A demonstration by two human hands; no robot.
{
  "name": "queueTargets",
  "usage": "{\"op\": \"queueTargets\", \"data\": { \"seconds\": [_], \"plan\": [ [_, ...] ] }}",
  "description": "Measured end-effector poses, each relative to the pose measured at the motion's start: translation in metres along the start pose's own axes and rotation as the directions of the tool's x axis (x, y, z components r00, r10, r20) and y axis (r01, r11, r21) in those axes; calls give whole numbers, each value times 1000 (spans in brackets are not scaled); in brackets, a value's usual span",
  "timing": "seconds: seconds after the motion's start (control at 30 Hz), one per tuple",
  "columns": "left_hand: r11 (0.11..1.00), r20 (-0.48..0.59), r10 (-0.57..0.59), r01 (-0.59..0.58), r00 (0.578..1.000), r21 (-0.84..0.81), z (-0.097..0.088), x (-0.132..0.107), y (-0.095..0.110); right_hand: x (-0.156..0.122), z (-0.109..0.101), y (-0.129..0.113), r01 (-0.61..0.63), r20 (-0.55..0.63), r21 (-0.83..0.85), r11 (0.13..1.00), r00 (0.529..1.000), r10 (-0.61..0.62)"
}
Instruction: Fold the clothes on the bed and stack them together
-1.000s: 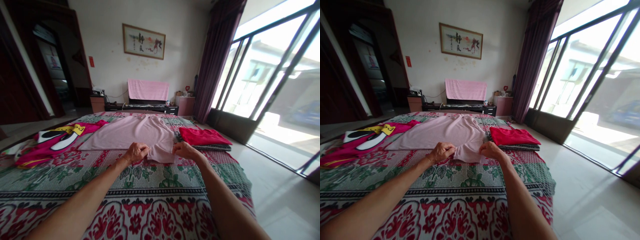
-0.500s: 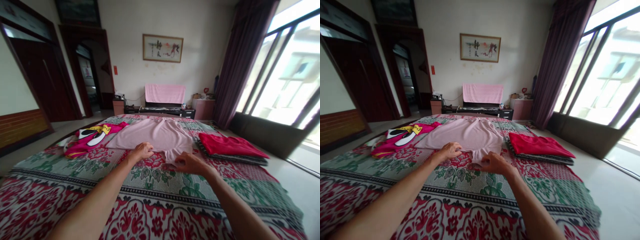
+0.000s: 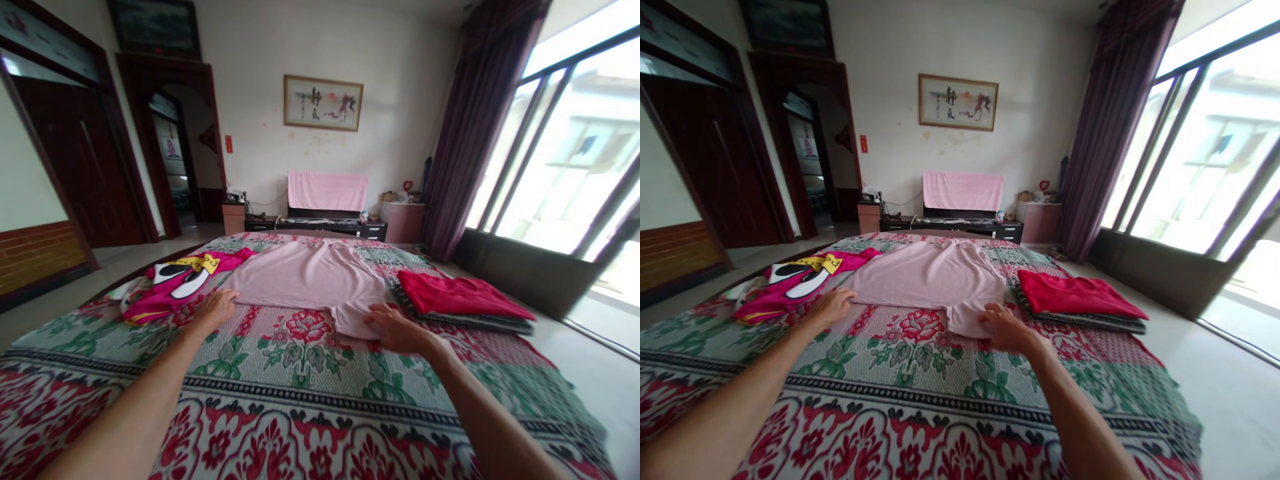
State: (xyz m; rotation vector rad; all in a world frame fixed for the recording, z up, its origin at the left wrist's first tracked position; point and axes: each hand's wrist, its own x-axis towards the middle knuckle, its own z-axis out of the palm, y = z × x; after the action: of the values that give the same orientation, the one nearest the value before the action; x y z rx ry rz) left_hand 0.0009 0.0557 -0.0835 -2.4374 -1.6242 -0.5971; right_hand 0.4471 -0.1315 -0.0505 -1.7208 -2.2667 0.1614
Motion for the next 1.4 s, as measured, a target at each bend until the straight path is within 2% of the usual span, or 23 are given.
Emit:
{"op": "queueTargets", "data": {
  "seconds": [0.07,0.27,0.37,0.5,0.63,0.97,1.1,1.2,1.27,1.33,1.4],
  "plan": [
    [1000,-48,-9,9,999,-7,5,1,-1,0,3,8,-31,-35,-28,999,999,30],
    [998,-96,-48,43,994,-45,11,4,-6,1,18,28,-75,-280,-7,997,957,70],
    [995,-97,-84,79,992,-55,10,4,-7,2,18,24,-55,-315,25,998,947,61],
    [988,-81,-151,150,985,-25,3,4,-3,1,12,13,-89,-383,77,993,917,112],
    [987,-43,-163,163,986,-10,-5,2,4,0,9,8,-85,-381,86,993,918,112],
    [984,-82,-176,176,981,0,-12,0,11,-4,6,12,-116,-401,97,989,904,145],
    [966,-78,-257,258,963,13,-26,-2,18,-6,4,20,-123,-402,107,987,902,156],
    [920,-18,-389,390,921,40,-34,-3,18,-7,-1,23,-132,-352,147,980,919,177],
    [902,13,-430,428,903,54,-35,-4,17,-11,-9,22,-166,-247,193,967,946,212],
    [913,28,-408,406,913,48,-35,-4,17,-15,-22,19,-220,-36,267,938,971,238],
    [932,13,-362,362,932,37,-36,-5,19,-19,-39,17,-287,199,344,894,953,230]
  ]
}}
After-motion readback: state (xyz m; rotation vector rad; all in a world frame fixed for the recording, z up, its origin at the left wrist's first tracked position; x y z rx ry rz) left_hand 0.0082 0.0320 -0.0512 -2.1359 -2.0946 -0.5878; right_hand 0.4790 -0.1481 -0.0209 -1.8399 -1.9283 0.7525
